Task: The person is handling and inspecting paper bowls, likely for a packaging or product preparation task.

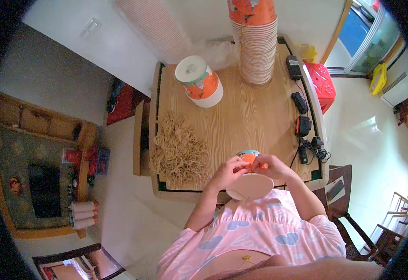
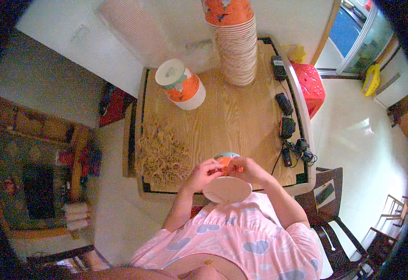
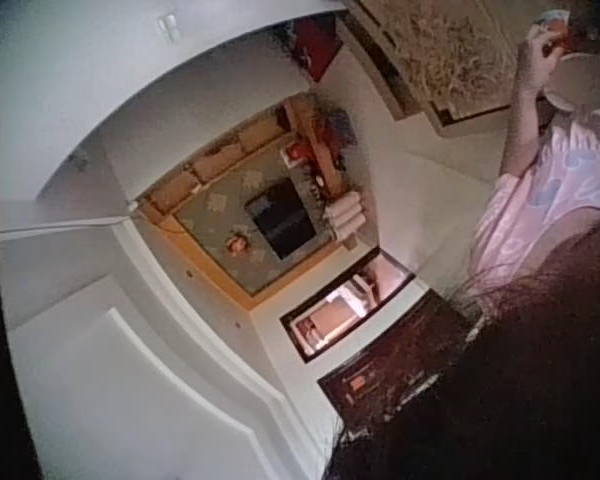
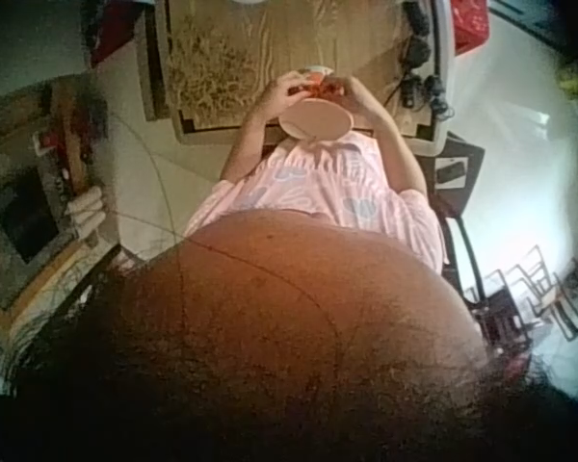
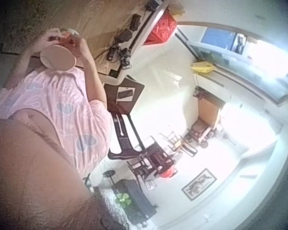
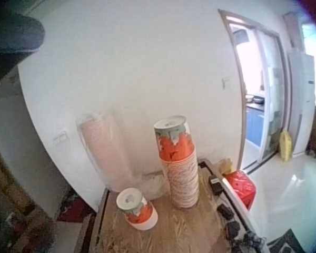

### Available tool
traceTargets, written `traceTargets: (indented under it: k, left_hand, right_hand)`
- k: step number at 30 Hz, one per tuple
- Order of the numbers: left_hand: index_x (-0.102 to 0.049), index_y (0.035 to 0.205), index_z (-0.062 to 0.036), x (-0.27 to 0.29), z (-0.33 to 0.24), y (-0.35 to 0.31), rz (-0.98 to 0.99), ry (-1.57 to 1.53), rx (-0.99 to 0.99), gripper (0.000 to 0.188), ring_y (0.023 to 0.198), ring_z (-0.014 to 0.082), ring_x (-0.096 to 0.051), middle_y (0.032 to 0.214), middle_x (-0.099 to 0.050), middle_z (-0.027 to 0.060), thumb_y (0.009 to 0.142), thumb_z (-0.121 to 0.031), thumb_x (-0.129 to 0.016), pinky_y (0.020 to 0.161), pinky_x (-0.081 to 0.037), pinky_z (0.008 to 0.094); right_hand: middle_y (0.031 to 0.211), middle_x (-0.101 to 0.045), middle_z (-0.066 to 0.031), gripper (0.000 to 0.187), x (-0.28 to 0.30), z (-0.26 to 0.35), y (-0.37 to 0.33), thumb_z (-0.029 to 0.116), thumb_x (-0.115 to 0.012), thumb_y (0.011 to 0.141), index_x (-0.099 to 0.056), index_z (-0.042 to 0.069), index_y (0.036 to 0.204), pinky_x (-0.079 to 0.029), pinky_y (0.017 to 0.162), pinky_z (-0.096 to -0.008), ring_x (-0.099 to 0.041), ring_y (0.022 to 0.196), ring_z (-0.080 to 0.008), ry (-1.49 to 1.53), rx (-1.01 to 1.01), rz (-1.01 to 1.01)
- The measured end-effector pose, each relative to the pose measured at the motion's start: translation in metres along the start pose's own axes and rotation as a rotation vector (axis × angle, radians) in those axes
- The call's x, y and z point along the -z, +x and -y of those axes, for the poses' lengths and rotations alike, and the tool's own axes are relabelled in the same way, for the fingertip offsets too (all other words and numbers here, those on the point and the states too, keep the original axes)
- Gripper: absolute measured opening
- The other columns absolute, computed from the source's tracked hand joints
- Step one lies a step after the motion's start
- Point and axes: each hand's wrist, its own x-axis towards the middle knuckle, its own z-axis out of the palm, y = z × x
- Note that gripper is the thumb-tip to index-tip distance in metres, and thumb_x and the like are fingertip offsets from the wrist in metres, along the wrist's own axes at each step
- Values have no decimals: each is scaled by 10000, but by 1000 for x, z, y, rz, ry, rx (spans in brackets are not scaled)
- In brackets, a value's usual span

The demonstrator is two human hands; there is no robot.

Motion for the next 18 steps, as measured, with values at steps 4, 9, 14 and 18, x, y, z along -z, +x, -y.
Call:
traceTargets:
  k: [4,9,14,18]
  left_hand:
    - [-592,877,-25,2,8,6,138,141,-9,169,792,217,-555,827,-546,100,716,-73,-612,702,-442,297]
    - [-567,814,-5,3,1,11,156,192,-54,111,774,250,-559,822,-541,123,713,-47,-584,682,-448,320]
    - [-549,787,3,5,-1,9,113,208,-71,90,746,252,-561,806,-535,128,709,-30,-579,654,-450,319]
    - [-550,790,1,6,3,8,94,167,-49,93,724,241,-566,791,-538,124,707,-25,-582,634,-451,308]
  right_hand:
    - [710,-574,-39,95,-3,4,1,107,-652,710,-603,44,760,-420,590,-262,-492,650,-124,49,-53,-28]
    - [724,-585,-65,116,-3,1,1,115,-641,708,-596,31,774,-431,593,-278,-514,647,-146,-17,-4,-24]
    - [750,-590,-105,142,2,12,2,144,-639,701,-591,35,779,-444,607,-319,-544,659,-226,-100,29,-16]
    - [789,-565,-81,162,0,28,-5,160,-633,698,-575,73,822,-433,655,-356,-543,747,-265,-257,147,-106]
